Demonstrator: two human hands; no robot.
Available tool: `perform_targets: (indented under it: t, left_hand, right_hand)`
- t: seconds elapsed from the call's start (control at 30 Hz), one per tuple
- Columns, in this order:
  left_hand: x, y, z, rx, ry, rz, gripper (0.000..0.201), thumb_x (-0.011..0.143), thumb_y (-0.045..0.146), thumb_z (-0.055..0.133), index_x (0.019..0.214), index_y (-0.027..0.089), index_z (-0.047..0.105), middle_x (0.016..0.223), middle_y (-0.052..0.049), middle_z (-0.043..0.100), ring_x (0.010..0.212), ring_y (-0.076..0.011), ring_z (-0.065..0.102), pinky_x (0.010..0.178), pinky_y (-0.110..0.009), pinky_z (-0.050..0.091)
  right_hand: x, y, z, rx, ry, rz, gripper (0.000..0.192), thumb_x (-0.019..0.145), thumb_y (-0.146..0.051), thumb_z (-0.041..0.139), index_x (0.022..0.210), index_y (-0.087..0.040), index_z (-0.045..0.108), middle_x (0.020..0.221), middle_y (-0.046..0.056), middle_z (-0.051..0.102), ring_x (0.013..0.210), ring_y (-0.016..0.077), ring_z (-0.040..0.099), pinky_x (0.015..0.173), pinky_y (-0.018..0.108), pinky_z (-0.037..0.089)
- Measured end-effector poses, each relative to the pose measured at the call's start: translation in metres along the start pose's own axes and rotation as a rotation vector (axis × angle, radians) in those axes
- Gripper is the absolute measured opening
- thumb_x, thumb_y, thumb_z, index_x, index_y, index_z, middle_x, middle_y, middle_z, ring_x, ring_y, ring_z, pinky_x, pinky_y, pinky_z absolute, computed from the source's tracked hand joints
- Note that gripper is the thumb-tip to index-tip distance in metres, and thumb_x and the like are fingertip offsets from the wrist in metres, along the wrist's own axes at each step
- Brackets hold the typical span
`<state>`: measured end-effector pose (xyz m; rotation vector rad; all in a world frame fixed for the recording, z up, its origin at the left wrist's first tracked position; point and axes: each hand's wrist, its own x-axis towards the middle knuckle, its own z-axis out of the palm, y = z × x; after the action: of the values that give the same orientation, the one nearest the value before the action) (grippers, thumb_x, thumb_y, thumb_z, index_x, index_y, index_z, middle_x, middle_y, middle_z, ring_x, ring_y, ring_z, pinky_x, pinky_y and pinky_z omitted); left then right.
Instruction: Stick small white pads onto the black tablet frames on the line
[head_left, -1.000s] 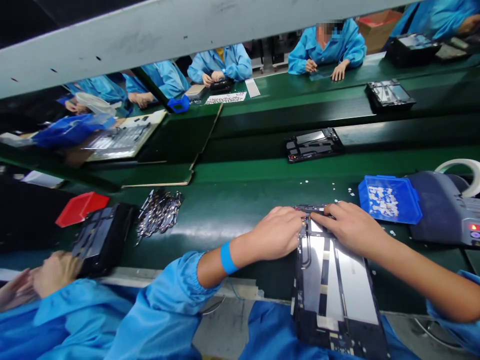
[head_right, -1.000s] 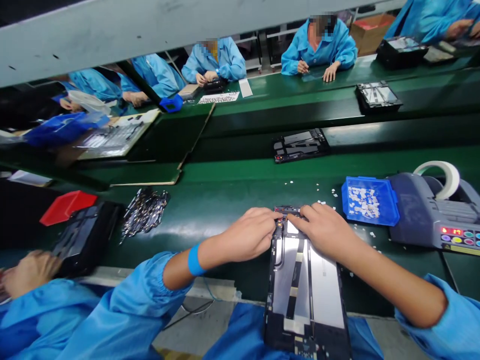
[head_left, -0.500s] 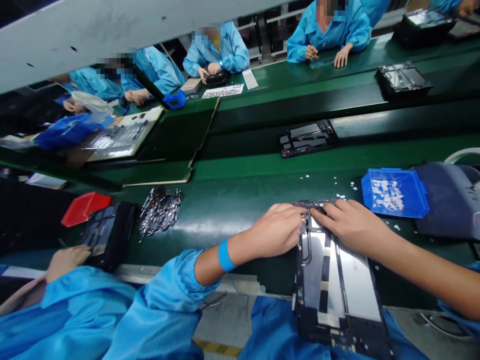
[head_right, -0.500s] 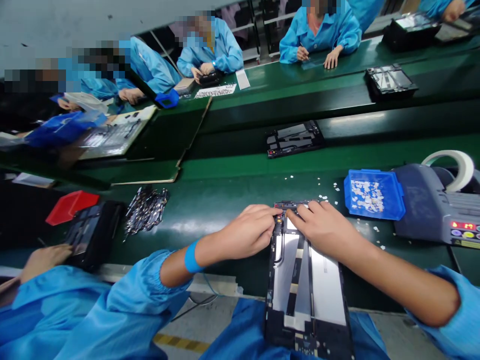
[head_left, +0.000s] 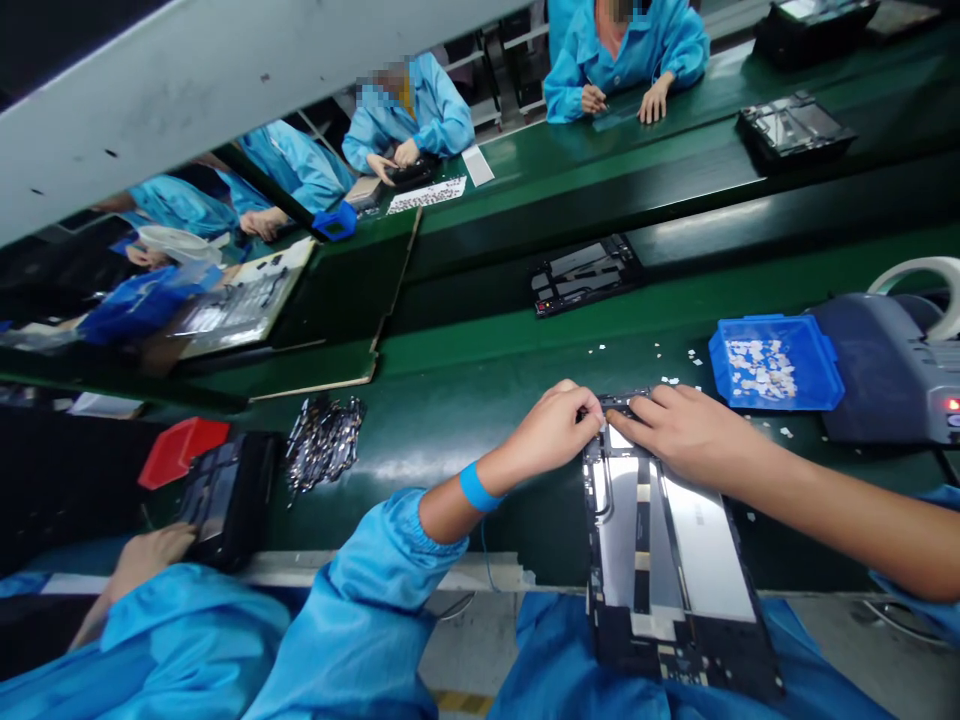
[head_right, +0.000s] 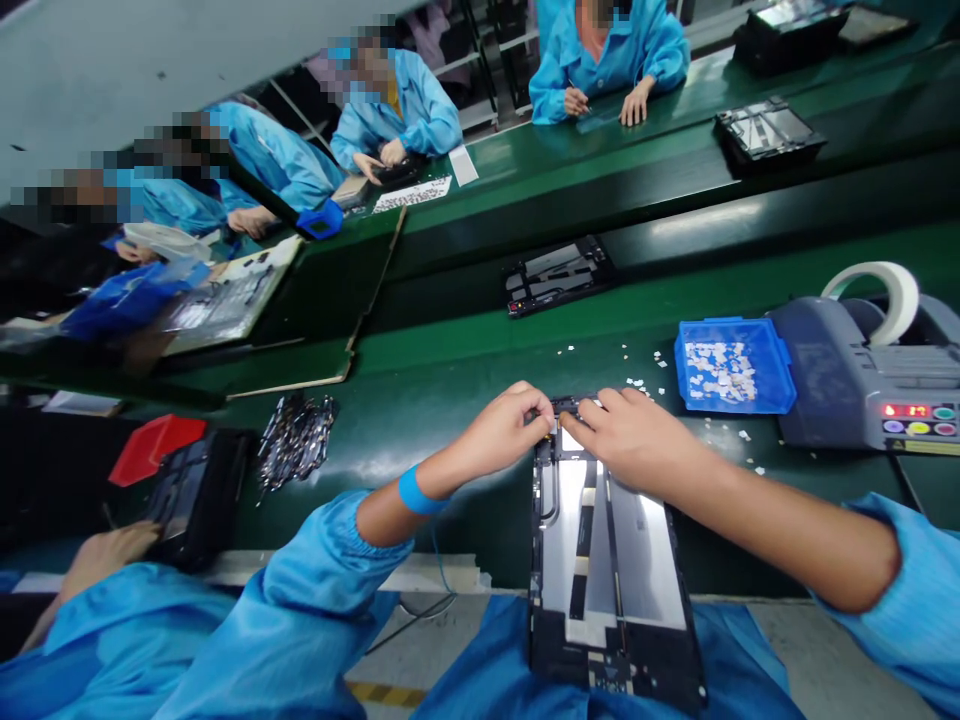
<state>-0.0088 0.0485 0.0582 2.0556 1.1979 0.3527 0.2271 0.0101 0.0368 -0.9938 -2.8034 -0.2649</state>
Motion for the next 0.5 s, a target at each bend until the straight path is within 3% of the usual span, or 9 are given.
perform_targets:
  t: [0.5]
  left_hand:
    - [0.0006, 0.001, 0.0086, 0.032, 0.023, -0.037, 0.015, 0.098, 0.017, 0.054, 0.084, 0.02, 0.061, 0.09, -0.003, 0.062, 0.095, -0.0206, 0.061, 0.088, -0.034, 0.049]
  right_hand:
    - [0.0, -0.0003, 0.0036, 0.008, 0.039, -0.007, 0.042, 0.093, -0.01, 0.058, 0.133, -0.013, 0.066, 0.099, 0.011, 0.067, 0.083, 0.0246, 0.052, 0.071, 0.038, 0.026]
